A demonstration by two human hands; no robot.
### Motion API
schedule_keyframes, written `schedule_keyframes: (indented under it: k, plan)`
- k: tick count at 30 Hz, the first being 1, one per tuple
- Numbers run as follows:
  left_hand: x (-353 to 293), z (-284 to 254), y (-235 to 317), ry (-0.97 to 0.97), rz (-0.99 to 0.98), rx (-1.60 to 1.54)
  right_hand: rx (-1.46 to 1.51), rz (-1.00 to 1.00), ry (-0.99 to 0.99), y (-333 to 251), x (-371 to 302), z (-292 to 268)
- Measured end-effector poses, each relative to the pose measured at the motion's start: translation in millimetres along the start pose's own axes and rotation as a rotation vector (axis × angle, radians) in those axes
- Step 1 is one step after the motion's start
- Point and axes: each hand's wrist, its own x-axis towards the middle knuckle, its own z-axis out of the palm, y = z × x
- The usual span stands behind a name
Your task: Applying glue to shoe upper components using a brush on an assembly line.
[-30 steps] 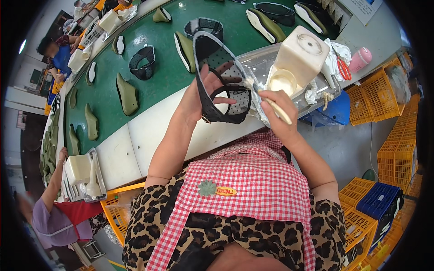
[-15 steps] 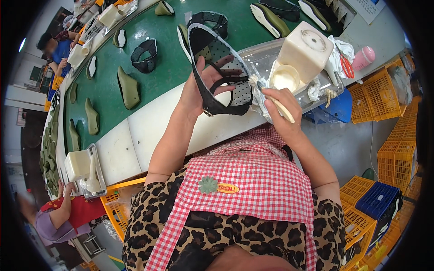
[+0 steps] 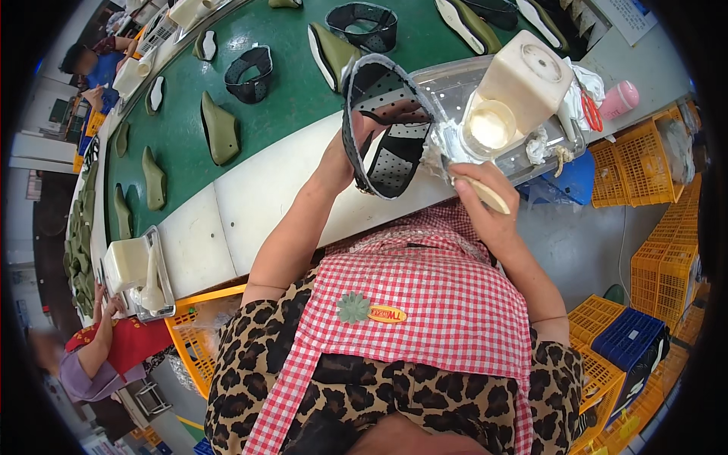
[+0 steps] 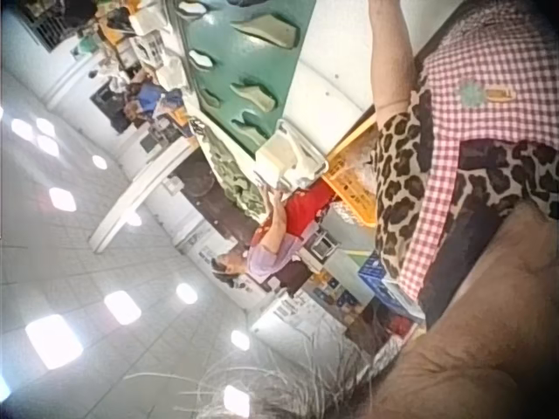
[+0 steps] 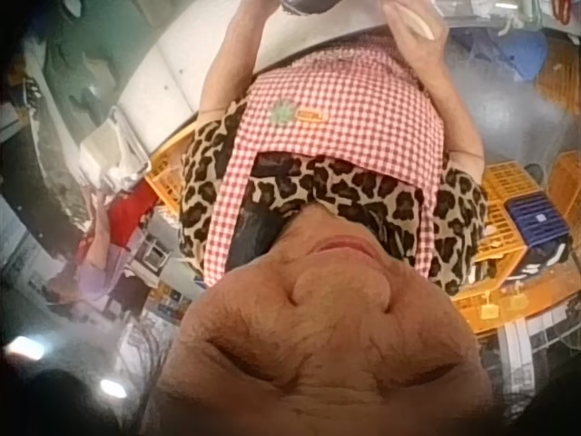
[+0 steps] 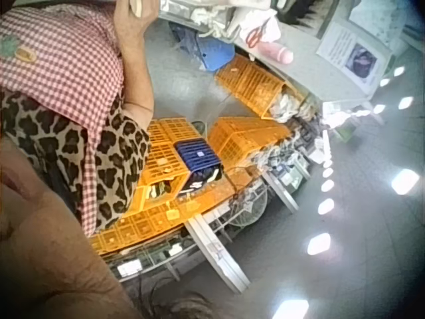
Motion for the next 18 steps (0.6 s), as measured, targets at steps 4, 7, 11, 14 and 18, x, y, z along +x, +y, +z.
schedule_keyframes:
  k: [4, 7, 11, 14, 18]
  plan:
    - [-4.4, 3.9, -3.2, -0.088, 0.042, 0.048, -0.043, -0.014, 0.009, 0.2, 14.2, 1.2]
    - [-6.7, 4.5, 3.4, -0.074, -0.081, 0.099, -0.002, 0.002, 0.018, 11.1, 16.0, 10.3]
    - [-18.5, -10.0, -23.1, 0.01, -0.083, 0.02, 0.037, 0.091, -0.108, 10.4, 5.4, 12.9]
    - [-18.4, -12.0, -26.8, 0.047, -0.008, 0.141, 0.138, 0.19, -0.191, 9.5, -5.2, 14.9]
    - [-9.9, -5.7, -19.3, 0.02, 0.116, 0.164, 0.382, 0.338, -0.267, 0.4, -9.3, 12.4]
